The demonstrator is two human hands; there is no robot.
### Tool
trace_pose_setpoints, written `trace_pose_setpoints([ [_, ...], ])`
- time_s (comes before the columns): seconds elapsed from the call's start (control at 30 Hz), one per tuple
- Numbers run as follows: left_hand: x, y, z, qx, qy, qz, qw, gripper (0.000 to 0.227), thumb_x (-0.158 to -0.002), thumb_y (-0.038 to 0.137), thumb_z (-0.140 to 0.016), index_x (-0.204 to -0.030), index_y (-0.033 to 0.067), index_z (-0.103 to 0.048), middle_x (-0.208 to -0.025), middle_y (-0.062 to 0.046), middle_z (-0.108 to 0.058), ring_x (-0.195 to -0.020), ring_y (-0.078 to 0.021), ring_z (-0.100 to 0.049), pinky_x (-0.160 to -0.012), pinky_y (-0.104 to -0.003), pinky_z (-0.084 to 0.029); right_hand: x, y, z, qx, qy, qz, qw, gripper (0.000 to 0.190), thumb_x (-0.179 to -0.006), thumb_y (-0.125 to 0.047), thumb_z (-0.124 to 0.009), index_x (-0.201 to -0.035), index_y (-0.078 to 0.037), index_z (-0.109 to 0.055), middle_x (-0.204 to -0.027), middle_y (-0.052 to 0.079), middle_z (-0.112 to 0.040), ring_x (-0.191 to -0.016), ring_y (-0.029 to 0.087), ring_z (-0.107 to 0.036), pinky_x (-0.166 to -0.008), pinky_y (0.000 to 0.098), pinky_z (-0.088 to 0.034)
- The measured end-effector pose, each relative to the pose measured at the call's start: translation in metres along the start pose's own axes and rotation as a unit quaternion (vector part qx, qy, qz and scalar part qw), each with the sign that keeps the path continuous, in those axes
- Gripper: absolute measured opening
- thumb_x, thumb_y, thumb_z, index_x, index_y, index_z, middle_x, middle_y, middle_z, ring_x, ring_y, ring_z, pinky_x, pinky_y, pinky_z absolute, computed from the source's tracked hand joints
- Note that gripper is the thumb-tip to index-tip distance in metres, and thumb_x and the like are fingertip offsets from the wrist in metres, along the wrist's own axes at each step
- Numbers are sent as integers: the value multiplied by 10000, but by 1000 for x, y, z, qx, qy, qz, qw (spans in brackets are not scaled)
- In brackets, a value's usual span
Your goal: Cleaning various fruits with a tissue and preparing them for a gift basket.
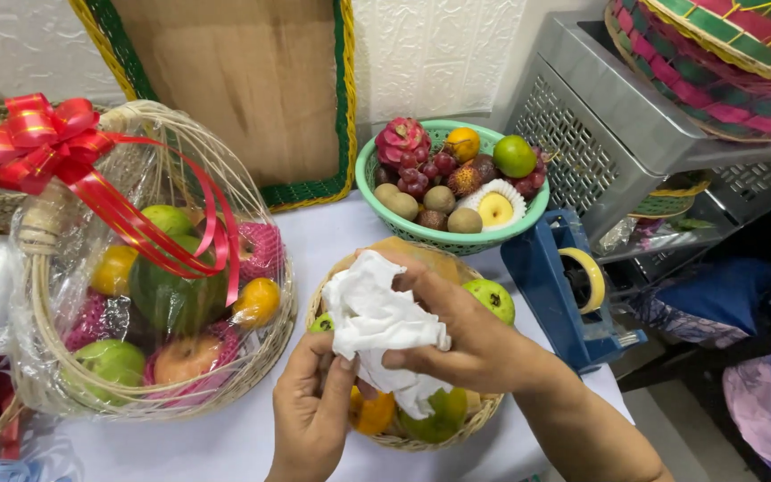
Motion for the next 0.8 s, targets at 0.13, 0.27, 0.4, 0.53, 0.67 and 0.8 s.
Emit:
trace_pose_setpoints([
  [0.13, -2, -1, -4, 12, 1, -14, 1000, 279, -1000, 182, -556, -1219, 12, -591, -877, -80, -737, -545, -158, -663, -550, -246, -567, -7, -27, 10, 80, 16, 73, 994, 662, -1069, -509, -396, -1526, -30, -384, -1546, 155, -469, -1342, 227, -514, -1130, 361, -404],
  [0.27, -1, -3, -3, -104, 3, -53, 993, 344, -988, 176, -544, -1290, 40, -641, -733, -1, -677, -583, -82, -584, -545, -241, -495, -11, -25, 12, -37, 64, 55, 996, 697, -1061, -529, -455, -1547, -42, -338, -1586, 182, -456, -1464, 273, -462, -1210, 417, -349],
  [0.4, -6, 18, -21, -84, -87, -82, 989, 325, -1011, 252, -554, -1202, 23, -681, -889, -19, -745, -751, -95, -643, -677, -262, -524, -17, -24, 1, -109, 43, 59, 991, 785, -1073, -647, -429, -1576, -64, -273, -1533, 212, -507, -1450, 315, -489, -1244, 493, -348],
  [0.53, -6, 28, -29, -98, -121, -138, 978, 317, -1016, 207, -519, -1220, 13, -665, -1157, -119, -724, -1084, -244, -697, -972, -356, -513, -18, -7, -12, -155, 52, 49, 985, 713, -1043, -551, -521, -1530, -56, -359, -1239, 136, -571, -1015, 144, -542, -924, 299, -467],
  [0.67, 1, -5, -27, 32, -145, -32, 988, 606, -943, 538, -626, -1212, -4, -603, -1149, -120, -579, -1028, -192, -531, -804, -334, -407, -20, -13, -23, -11, 44, 62, 997, 764, -1033, -649, -426, -1510, -56, -364, -1347, 93, -526, -1237, 214, -545, -1090, 383, -459],
  [0.8, 1, -23, -13, -83, -81, 4, 993, 436, -905, 480, -684, -970, 49, -695, -673, 16, -523, -566, -67, -428, -469, -284, -358, -20, -19, -33, -26, -54, 61, 996, 1020, -998, -881, -205, -1564, -33, -243, -1325, 140, -485, -1232, 253, -520, -1092, 410, -427],
])
Point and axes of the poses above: each hand's wrist, its own x-axis away from the middle knuckle, its own z-axis out of the back of the hand, y = z × x, the point moved 7 cm from there along -x, towards the middle knuckle
